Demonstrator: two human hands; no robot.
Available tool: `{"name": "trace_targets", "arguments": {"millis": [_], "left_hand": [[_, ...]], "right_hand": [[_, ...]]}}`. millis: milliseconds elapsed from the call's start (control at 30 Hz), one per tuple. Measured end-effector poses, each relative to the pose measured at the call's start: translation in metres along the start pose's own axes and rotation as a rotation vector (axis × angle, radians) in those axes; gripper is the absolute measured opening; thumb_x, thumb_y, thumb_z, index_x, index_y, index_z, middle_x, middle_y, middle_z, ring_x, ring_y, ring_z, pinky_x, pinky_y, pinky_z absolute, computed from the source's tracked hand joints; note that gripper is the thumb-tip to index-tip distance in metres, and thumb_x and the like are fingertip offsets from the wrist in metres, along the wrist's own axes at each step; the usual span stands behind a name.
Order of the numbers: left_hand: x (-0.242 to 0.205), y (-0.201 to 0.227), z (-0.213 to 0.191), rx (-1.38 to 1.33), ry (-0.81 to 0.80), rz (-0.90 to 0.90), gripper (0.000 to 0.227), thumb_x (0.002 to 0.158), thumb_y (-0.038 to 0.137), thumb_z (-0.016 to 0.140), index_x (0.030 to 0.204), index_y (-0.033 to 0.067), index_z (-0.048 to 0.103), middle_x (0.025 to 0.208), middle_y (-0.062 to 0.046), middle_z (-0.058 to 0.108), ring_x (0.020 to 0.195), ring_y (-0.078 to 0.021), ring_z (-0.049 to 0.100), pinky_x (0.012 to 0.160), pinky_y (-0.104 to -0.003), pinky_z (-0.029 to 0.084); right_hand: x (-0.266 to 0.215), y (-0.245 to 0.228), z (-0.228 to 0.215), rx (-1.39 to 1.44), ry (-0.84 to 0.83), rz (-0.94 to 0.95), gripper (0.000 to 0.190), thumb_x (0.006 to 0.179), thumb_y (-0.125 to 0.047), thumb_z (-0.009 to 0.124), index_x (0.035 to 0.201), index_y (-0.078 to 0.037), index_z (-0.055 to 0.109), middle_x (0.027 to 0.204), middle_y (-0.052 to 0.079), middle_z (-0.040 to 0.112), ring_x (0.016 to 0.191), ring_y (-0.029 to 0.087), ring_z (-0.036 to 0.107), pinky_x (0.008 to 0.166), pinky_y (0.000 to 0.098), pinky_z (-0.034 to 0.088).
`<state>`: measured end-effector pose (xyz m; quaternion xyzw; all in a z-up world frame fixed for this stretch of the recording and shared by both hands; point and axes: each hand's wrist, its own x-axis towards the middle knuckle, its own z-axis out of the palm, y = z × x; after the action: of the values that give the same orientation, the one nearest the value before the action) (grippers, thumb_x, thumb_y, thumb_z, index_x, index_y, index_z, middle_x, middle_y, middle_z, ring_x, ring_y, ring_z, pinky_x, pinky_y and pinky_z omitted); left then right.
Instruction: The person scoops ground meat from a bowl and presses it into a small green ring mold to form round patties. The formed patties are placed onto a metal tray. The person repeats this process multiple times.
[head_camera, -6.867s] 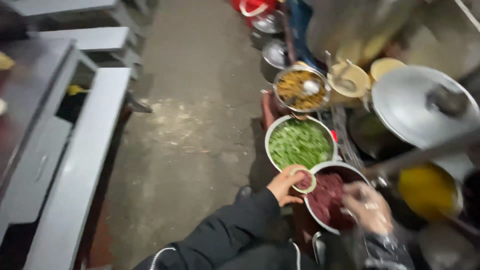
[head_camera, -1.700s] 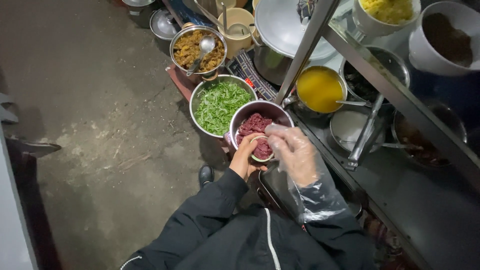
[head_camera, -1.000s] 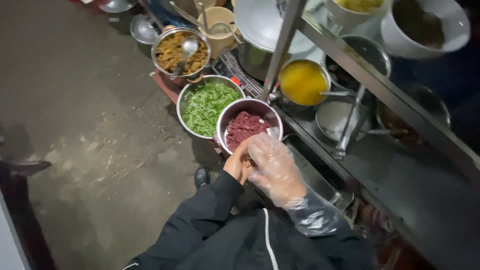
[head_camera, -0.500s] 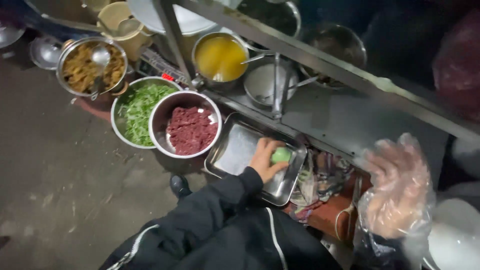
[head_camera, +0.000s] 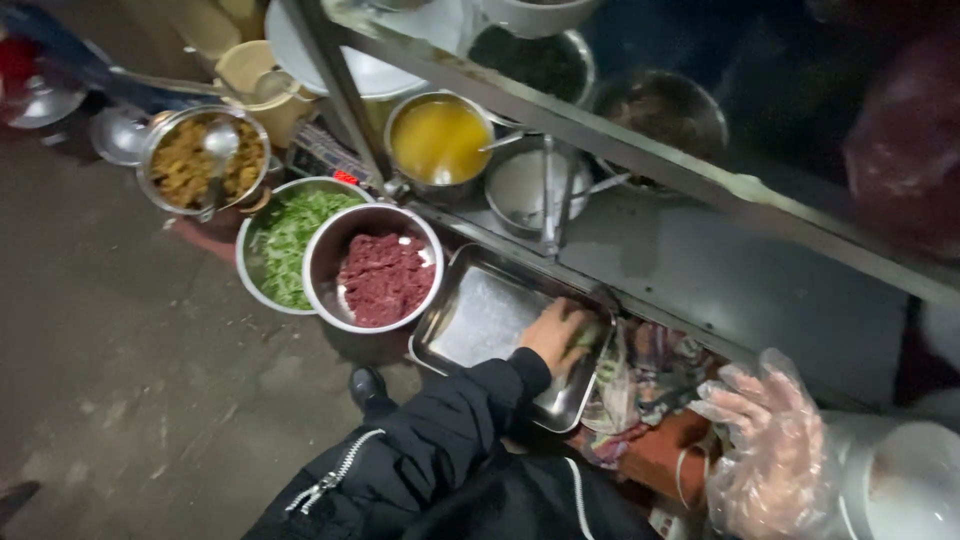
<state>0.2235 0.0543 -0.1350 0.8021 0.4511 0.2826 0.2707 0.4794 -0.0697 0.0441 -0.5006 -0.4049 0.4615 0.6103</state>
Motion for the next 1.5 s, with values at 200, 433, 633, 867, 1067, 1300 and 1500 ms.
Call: {"name": "trace_targets", "arguments": {"millis": [200,433,633,867,1067,1300,1500], "left_hand": [[-0.008,0.005,-0.016,-0.314,0.163,-0.277,0.06,0.079,0.052,0.069,0.128,0.0208,0.055,0.109,-0.013,0.046,0.09,-0.0354,0.057,0.076,-0.051,0.05],[0.002,0.025,-0.053,-0.641,0.505,-0.497,0.063,0.074,0.043,0.079,0.124,0.0111,0.059,0.12,-0.012,0.056,0.102,-0.0247,0.06,0.072,-0.033,0.054],[-0.023,0.021,-0.122,-0.976,0.559,-0.817,0.057,0.074,0.043,0.078,0.122,0.0138,0.063,0.118,-0.002,0.066,0.108,-0.0128,0.06,0.091,-0.027,0.05],[-0.132,0.008,-0.219,-1.371,0.897,-0.858,0.059,0.079,0.01,0.082,0.132,0.0045,0.056,0.122,-0.018,0.056,0.106,-0.0303,0.063,0.088,-0.052,0.061],[-0.213,-0.022,-0.264,-1.42,1.278,-0.904,0.036,0.089,0.026,0.073,0.119,0.0112,0.06,0.108,-0.026,0.066,0.096,-0.0419,0.07,0.088,-0.052,0.06],[-0.225,-0.039,-0.281,-1.414,1.294,-0.933,0.04,0.089,0.03,0.074,0.121,0.0129,0.058,0.108,-0.029,0.068,0.094,-0.0455,0.071,0.083,-0.051,0.062],[-0.207,-0.041,-0.292,-1.352,1.17,-0.962,0.048,0.09,0.033,0.072,0.129,0.0106,0.055,0.112,-0.024,0.066,0.096,-0.0387,0.071,0.09,-0.048,0.06]], "right_hand": [[0.014,-0.011,0.031,0.017,-0.022,-0.011,0.049,0.103,-0.035,0.049,0.143,-0.006,0.048,0.131,0.031,0.058,0.1,0.043,0.067,0.083,0.0536,0.059],[0.022,-0.024,0.059,0.075,-0.146,0.01,0.049,0.103,-0.031,0.05,0.144,-0.003,0.049,0.131,0.024,0.061,0.103,0.034,0.069,0.087,0.046,0.061],[0.013,-0.077,0.192,-0.341,0.03,-0.025,0.03,0.101,-0.007,0.056,0.125,0.012,0.057,0.109,0.025,0.069,0.082,0.029,0.07,0.066,0.0311,0.058],[0.057,-0.028,0.319,-0.636,-0.724,-0.208,0.045,0.08,-0.011,0.076,0.125,-0.011,0.069,0.117,0.019,0.072,0.108,0.037,0.068,0.092,0.0488,0.055],[0.099,0.121,0.424,-1.22,-1.173,-0.197,0.073,0.076,-0.022,0.066,0.143,-0.043,0.048,0.139,0.001,0.054,0.124,0.03,0.058,0.101,0.0549,0.047],[0.097,0.128,0.475,-1.62,-1.17,-0.049,0.041,0.07,-0.018,0.061,0.107,-0.036,0.069,0.115,-0.002,0.069,0.11,0.024,0.069,0.087,0.0512,0.055],[0.095,0.067,0.45,-1.235,-0.982,0.077,0.038,0.07,-0.027,0.058,0.104,-0.038,0.07,0.117,-0.01,0.07,0.117,0.02,0.064,0.102,0.0396,0.051]]}}
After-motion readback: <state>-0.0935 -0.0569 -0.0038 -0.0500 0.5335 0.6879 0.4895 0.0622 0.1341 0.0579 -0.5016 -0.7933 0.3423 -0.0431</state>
